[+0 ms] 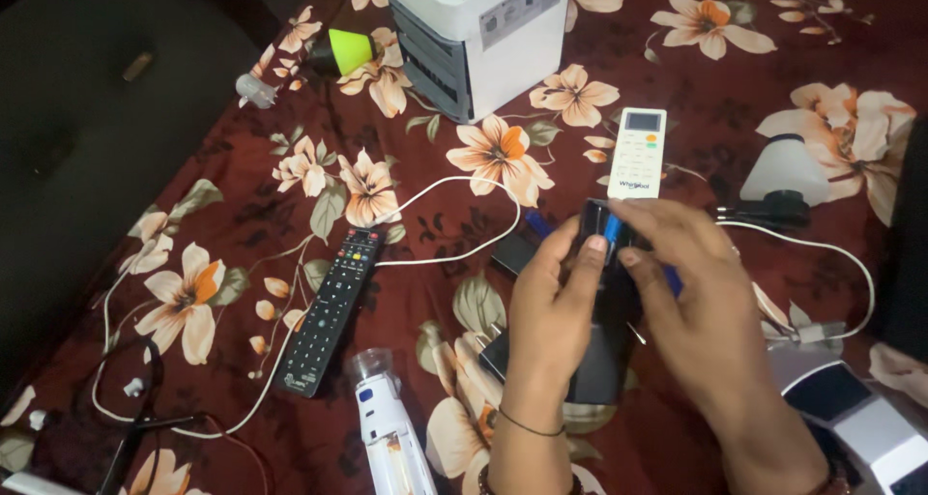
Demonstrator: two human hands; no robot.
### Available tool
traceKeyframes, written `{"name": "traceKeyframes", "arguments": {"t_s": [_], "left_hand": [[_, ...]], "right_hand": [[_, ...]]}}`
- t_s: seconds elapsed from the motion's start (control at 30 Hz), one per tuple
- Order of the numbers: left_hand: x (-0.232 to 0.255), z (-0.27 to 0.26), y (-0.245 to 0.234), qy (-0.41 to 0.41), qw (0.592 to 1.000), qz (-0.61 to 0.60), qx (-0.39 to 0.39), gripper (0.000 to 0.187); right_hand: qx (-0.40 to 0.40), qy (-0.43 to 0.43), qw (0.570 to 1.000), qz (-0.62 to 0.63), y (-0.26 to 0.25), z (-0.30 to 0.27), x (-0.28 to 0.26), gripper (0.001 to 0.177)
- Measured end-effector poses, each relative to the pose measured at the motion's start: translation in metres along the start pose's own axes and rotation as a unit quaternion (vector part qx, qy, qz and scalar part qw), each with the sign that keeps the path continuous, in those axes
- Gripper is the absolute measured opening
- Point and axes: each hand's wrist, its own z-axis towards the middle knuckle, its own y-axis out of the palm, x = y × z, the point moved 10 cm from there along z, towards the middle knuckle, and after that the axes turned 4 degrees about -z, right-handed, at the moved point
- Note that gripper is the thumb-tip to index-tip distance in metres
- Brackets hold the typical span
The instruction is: The person opens a remote control's battery compartment, removes the old batteries, and inserts new ones using a screwdriver. Then the person connects a small white and blue device to a wall socket and turns it on.
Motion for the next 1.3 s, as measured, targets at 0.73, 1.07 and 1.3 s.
{"name": "traceKeyframes", "arguments": {"t_s": [0.73, 1.07, 1.3], "left_hand": [[0.138, -0.019, -0.188, 0.147, 0.962, -0.114, 0.201, 0.015], [0.152, -0.074, -0.279, 0.253, 0.917, -0.082, 0.298, 0.018], [0.119, -0.055, -0.266, 0.118, 0.931, 0.132, 0.318, 0.037]], "right_hand": [[0.003, 0.217, 0.944, 0.248, 0.031, -0.027, 0.054, 0.018], [-0.042, 0.036, 0.991, -0.125, 0.034, -0.018, -0.016, 0.019], [-0.154, 0.125, 0.979, -0.050, 0.116, -0.002, -0.052, 0.023]]}}
